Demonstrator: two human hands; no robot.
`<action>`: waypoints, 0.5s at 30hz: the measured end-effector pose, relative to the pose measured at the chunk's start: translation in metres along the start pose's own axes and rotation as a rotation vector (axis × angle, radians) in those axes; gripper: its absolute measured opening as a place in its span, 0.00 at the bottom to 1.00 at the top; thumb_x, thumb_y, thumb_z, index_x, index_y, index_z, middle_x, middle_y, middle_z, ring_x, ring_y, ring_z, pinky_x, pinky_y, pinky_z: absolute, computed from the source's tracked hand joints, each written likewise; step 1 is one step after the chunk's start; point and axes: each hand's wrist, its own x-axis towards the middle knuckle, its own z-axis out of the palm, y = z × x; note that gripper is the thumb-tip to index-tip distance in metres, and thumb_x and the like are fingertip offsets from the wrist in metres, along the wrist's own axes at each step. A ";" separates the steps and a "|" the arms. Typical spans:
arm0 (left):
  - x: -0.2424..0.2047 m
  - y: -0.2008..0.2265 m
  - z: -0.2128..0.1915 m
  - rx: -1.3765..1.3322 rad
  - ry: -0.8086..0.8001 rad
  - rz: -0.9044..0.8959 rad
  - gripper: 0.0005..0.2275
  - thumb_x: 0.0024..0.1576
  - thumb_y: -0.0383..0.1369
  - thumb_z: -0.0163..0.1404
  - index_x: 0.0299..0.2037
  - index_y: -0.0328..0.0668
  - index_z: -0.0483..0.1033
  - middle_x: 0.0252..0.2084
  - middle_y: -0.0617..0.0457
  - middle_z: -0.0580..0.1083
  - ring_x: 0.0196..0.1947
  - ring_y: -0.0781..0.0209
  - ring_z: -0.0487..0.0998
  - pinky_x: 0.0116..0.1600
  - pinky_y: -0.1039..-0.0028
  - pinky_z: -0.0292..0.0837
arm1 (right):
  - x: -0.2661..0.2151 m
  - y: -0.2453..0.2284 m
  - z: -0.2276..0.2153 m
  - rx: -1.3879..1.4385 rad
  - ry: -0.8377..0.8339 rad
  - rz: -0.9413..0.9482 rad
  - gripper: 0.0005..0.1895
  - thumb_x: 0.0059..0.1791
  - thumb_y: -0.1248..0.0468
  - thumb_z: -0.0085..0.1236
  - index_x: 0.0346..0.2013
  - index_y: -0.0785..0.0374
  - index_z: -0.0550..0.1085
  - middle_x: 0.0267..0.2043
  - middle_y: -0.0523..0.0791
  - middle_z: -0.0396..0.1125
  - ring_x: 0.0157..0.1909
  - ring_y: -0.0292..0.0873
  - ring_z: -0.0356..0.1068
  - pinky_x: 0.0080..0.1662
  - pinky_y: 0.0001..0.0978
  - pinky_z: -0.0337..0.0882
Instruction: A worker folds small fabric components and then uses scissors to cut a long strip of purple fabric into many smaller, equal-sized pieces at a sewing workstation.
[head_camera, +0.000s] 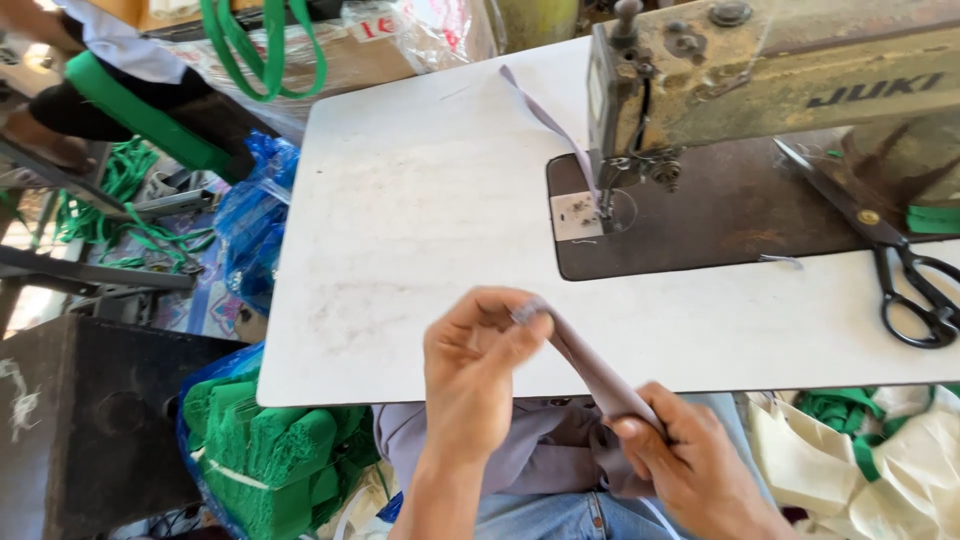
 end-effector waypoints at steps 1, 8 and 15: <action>0.004 0.001 -0.006 0.060 0.100 0.034 0.04 0.56 0.26 0.60 0.39 0.37 0.80 0.34 0.53 0.79 0.36 0.67 0.77 0.42 0.79 0.71 | -0.002 0.011 0.006 -0.081 0.073 0.122 0.14 0.52 0.54 0.56 0.30 0.58 0.79 0.15 0.42 0.69 0.18 0.38 0.63 0.24 0.33 0.62; -0.011 0.005 0.015 0.378 -0.043 0.056 0.03 0.55 0.29 0.60 0.37 0.43 0.80 0.34 0.54 0.77 0.38 0.67 0.72 0.48 0.76 0.65 | -0.002 -0.051 -0.014 -0.241 0.135 -0.226 0.53 0.35 0.26 0.36 0.69 0.48 0.61 0.74 0.37 0.61 0.69 0.35 0.66 0.14 0.28 0.75; -0.017 0.004 0.023 0.413 -0.035 0.049 0.04 0.55 0.26 0.61 0.37 0.44 0.80 0.33 0.57 0.78 0.34 0.68 0.72 0.43 0.77 0.67 | 0.015 -0.059 -0.001 0.181 0.151 -0.191 0.13 0.51 0.59 0.57 0.47 0.60 0.79 0.30 0.42 0.76 0.29 0.35 0.69 0.32 0.28 0.70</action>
